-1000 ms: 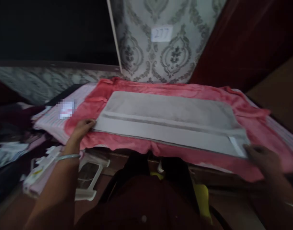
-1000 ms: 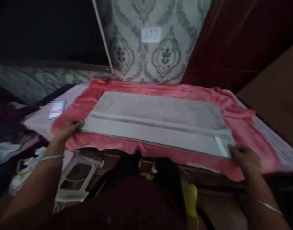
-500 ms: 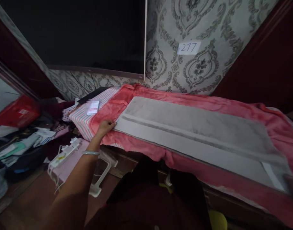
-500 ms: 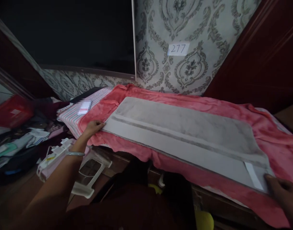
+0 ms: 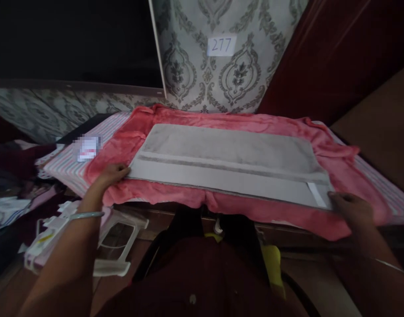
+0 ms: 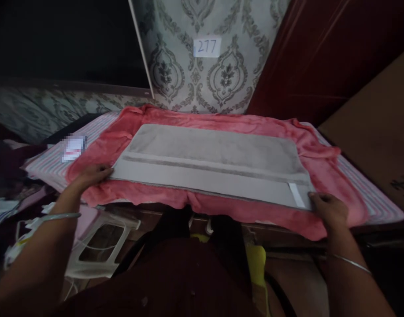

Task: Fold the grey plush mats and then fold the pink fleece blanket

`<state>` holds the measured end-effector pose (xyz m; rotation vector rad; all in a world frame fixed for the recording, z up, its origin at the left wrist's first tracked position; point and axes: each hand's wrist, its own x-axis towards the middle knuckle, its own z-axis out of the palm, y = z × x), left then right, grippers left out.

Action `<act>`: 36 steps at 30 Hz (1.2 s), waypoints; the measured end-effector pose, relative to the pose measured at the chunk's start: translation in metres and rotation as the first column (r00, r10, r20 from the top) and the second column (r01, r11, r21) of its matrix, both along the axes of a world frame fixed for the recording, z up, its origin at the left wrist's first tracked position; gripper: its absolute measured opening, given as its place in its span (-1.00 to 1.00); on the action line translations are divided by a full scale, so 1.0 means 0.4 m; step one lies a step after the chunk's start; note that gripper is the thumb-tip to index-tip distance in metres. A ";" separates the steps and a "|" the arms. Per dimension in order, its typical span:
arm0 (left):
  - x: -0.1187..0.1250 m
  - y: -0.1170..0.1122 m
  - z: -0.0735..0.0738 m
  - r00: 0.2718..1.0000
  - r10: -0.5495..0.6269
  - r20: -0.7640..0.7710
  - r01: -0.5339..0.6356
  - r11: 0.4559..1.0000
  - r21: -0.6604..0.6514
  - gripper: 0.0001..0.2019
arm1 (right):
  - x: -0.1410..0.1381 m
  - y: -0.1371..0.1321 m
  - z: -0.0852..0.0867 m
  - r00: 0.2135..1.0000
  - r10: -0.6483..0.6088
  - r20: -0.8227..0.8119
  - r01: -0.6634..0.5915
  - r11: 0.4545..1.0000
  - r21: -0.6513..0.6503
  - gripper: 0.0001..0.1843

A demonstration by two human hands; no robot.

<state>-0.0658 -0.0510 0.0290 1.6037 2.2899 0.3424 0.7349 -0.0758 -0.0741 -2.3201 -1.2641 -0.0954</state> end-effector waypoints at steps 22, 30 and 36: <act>0.624 0.196 -0.128 0.629 -0.693 -0.353 0.755 0.653 0.063 -0.40 | -0.759 0.158 0.099 0.672 0.737 0.070 -0.677 0.650 -0.347 -0.34; 0.615 0.248 -0.141 0.615 -0.679 -0.401 0.765 0.638 0.093 -0.37 | -0.549 0.172 0.134 0.806 0.590 0.054 -0.540 0.770 -0.341 -0.32; 0.624 0.251 -0.137 0.620 -0.661 -0.422 0.748 0.661 0.064 -0.36 | -0.295 0.133 0.145 0.924 0.375 0.079 -0.323 0.874 -0.364 -0.34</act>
